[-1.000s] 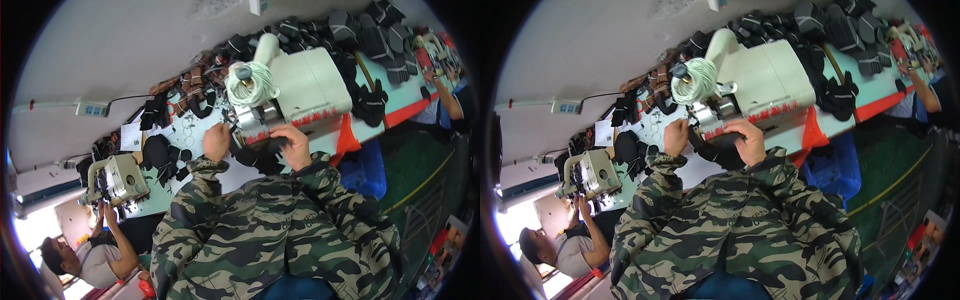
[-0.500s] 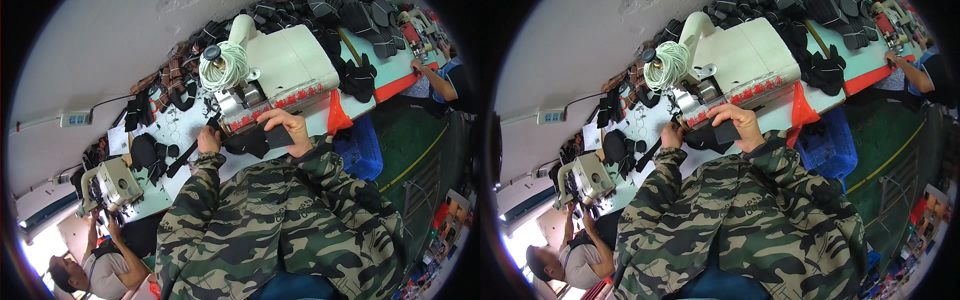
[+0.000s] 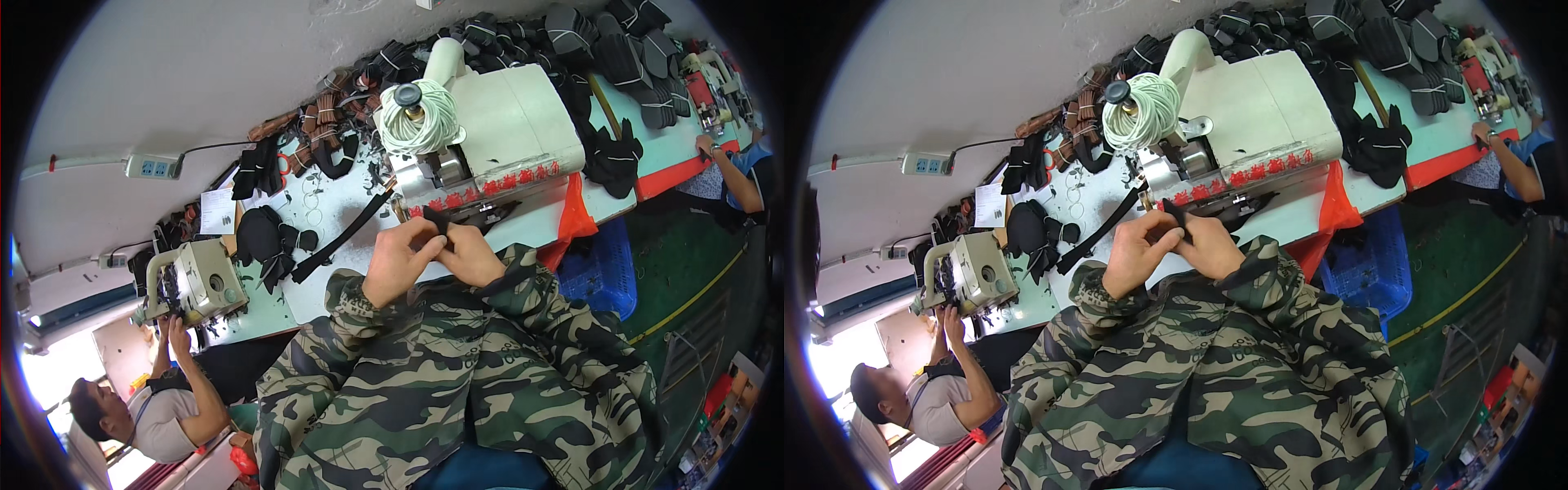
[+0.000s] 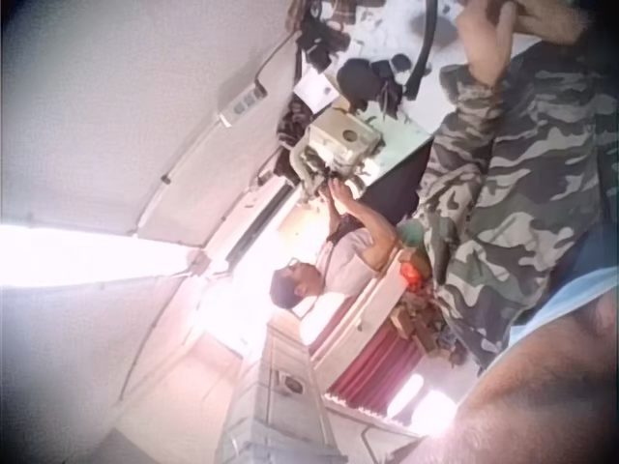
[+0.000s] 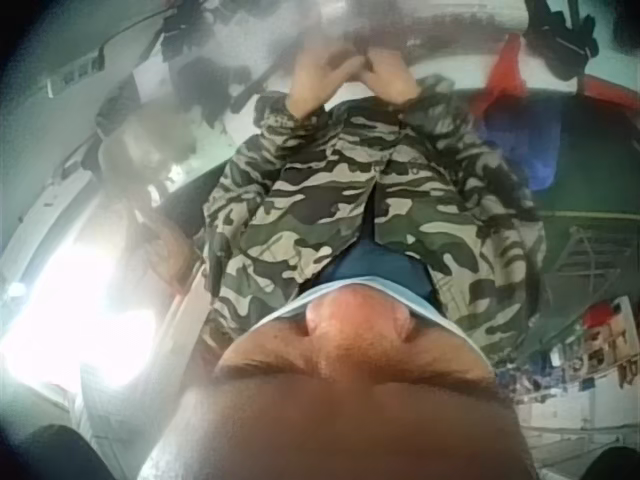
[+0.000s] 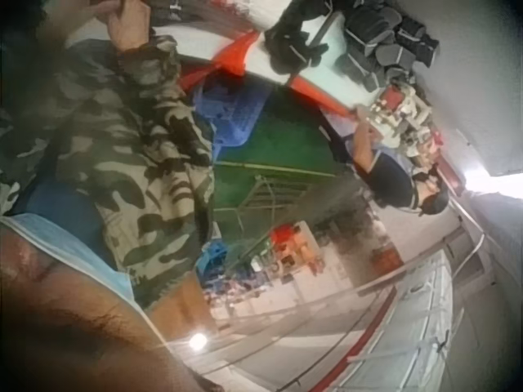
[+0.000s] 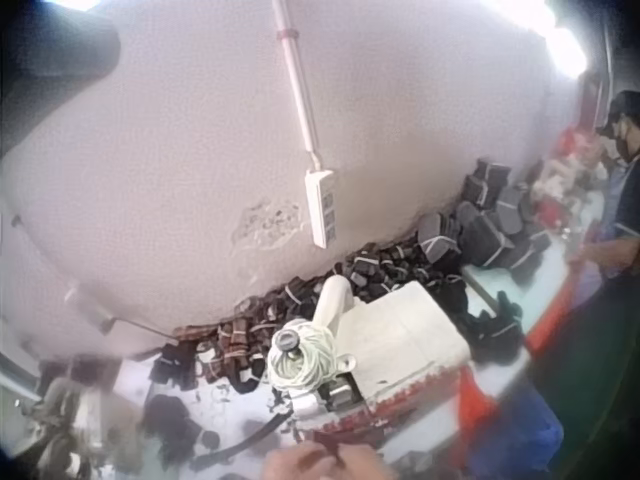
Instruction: The person is sewing pieces of black material together using an industrial sewing machine.
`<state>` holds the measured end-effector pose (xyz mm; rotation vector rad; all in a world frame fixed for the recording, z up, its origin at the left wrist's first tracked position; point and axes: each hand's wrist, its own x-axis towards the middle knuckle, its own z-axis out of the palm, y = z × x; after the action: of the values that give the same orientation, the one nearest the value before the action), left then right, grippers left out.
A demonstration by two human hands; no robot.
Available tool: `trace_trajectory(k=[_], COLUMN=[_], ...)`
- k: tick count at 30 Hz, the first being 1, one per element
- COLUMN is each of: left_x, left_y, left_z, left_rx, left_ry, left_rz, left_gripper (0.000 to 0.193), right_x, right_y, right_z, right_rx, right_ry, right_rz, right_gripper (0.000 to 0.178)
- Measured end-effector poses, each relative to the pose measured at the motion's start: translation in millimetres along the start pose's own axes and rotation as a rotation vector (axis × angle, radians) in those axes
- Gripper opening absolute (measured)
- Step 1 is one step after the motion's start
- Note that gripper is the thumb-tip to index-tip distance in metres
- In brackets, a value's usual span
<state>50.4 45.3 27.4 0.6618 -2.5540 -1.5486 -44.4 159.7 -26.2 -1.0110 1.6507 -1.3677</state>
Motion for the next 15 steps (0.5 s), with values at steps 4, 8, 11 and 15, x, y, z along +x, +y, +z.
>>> trace_trajectory(k=[4, 8, 11, 15], left_x=[18.3, 45.8, 58.5, 71.1], left_y=[-26.6, -20.7, -47.0, -42.9], left_z=[-8.3, -21.5, -18.6, -12.9], left_rx=[0.2, -0.315, -0.116, 0.2], left_ry=[0.304, -0.264, -0.144, -0.042], left_rz=[0.023, -0.331, -0.323, -0.245], left_gripper=[0.015, 0.021, 0.022, 0.022], right_x=[7.8, 16.4, 22.2, 24.7], right_y=[8.4, 13.7, 14.1, 17.8], right_z=[-3.1, -3.3, 2.0, 1.4], right_rx=[0.643, 0.853, 0.758, 0.773], right_ry=[-0.075, -0.204, -0.028, 0.078], right_rz=[0.32, 0.423, 0.497, 0.548], right_gripper=[0.021, 0.018, 0.019, 0.016])
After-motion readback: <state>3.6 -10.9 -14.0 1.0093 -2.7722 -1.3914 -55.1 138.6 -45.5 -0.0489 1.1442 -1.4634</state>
